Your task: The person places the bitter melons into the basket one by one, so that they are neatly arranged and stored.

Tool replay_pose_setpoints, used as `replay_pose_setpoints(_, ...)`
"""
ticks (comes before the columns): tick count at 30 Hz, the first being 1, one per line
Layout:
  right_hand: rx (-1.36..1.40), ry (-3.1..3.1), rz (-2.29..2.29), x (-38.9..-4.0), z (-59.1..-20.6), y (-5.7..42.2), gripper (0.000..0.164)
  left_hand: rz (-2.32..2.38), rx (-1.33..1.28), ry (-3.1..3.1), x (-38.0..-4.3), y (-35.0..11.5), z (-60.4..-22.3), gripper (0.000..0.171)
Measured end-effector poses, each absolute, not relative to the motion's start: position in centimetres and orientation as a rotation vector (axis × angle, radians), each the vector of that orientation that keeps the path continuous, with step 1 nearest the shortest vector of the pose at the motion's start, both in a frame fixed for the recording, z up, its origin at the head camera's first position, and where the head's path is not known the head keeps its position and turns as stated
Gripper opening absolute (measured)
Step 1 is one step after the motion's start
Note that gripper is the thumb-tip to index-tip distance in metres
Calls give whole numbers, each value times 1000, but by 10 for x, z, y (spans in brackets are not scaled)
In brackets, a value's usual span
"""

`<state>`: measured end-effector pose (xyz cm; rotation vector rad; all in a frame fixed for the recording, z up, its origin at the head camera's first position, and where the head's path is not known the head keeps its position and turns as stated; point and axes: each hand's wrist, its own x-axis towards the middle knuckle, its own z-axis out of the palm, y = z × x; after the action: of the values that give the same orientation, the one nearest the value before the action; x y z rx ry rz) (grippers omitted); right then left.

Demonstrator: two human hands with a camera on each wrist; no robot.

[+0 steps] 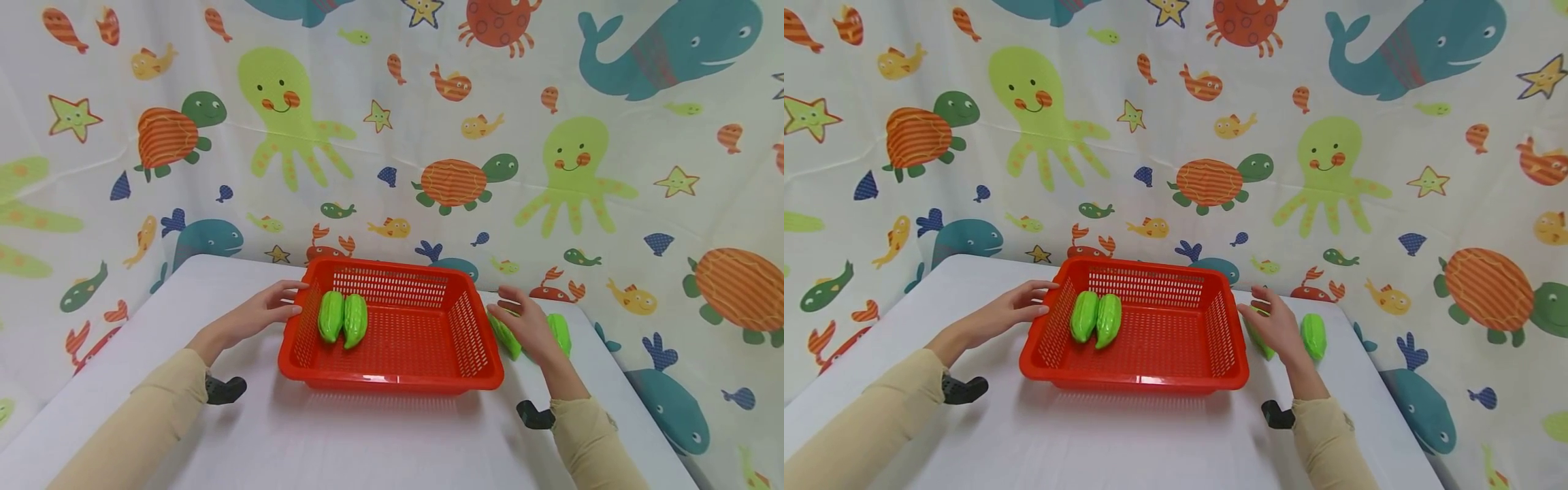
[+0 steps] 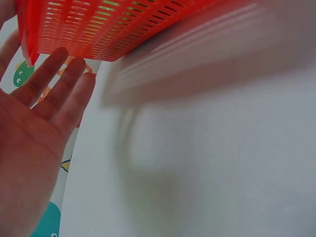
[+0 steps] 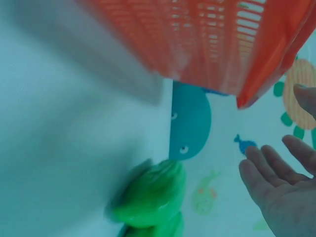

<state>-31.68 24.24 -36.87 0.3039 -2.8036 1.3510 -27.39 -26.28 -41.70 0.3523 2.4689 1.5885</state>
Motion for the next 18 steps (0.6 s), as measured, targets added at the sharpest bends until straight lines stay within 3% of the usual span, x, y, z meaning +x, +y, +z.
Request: replay_pose_setpoints(18,-90,-2762,966,-336,-395,305,61,1595,340,2465,-274,-262,-417,66)
